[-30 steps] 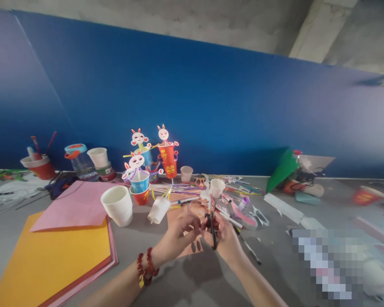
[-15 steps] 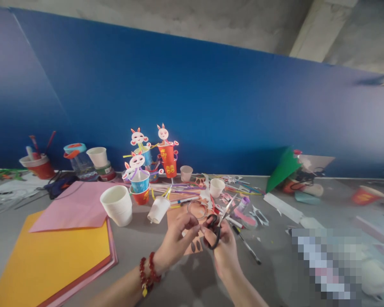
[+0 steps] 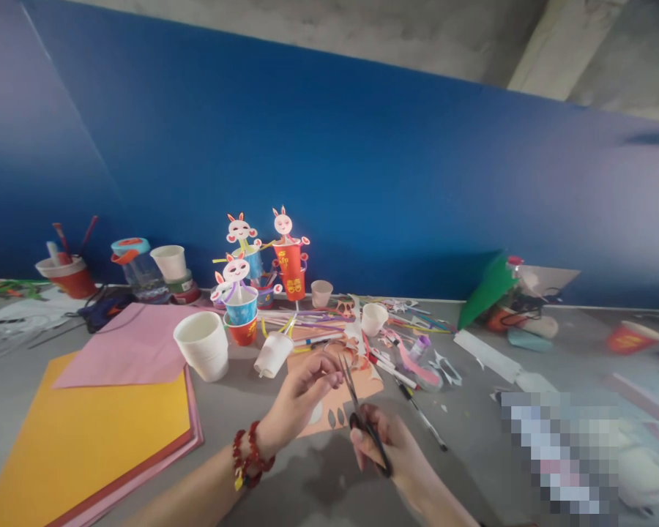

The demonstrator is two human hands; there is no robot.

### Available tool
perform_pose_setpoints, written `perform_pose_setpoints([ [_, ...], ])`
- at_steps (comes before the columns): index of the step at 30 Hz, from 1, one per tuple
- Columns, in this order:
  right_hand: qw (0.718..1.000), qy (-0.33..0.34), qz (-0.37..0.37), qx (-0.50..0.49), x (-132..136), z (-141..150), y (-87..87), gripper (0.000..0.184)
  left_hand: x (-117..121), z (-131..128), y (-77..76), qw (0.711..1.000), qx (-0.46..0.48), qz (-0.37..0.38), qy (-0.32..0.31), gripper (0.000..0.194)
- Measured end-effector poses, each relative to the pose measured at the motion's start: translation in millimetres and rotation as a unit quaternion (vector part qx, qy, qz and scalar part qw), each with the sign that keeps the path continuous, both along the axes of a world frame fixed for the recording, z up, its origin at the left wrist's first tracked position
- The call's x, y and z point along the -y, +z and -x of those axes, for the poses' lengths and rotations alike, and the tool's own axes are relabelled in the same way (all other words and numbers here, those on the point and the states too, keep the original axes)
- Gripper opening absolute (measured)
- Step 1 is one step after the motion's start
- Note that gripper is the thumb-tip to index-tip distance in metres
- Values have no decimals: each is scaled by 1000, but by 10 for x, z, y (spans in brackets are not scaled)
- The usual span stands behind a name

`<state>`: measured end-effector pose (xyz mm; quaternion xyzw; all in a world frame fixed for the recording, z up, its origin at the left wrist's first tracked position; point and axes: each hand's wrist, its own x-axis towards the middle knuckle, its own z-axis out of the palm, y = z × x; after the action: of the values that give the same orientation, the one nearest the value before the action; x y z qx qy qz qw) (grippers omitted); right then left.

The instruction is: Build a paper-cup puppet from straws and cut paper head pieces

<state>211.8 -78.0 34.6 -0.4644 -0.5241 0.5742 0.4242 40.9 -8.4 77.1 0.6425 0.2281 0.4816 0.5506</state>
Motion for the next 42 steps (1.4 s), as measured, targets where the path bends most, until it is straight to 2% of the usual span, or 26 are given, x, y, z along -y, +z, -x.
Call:
perform_pose_setpoints([
  [7,999,11,26,28,-13,15,50,60,25,-5,-27,999,17,38,-23,20],
  [17,999,22,34,9,-23,17,-18,61,32,14,-28,998,7,58,-29,22],
  [36,999,15,37,21,-31,23,7,60,12,22,-67,998,3,64,-25,19],
  [42,999,13,35,23,-30,11,13,59,10,31,-33,997,5,63,-35,21],
])
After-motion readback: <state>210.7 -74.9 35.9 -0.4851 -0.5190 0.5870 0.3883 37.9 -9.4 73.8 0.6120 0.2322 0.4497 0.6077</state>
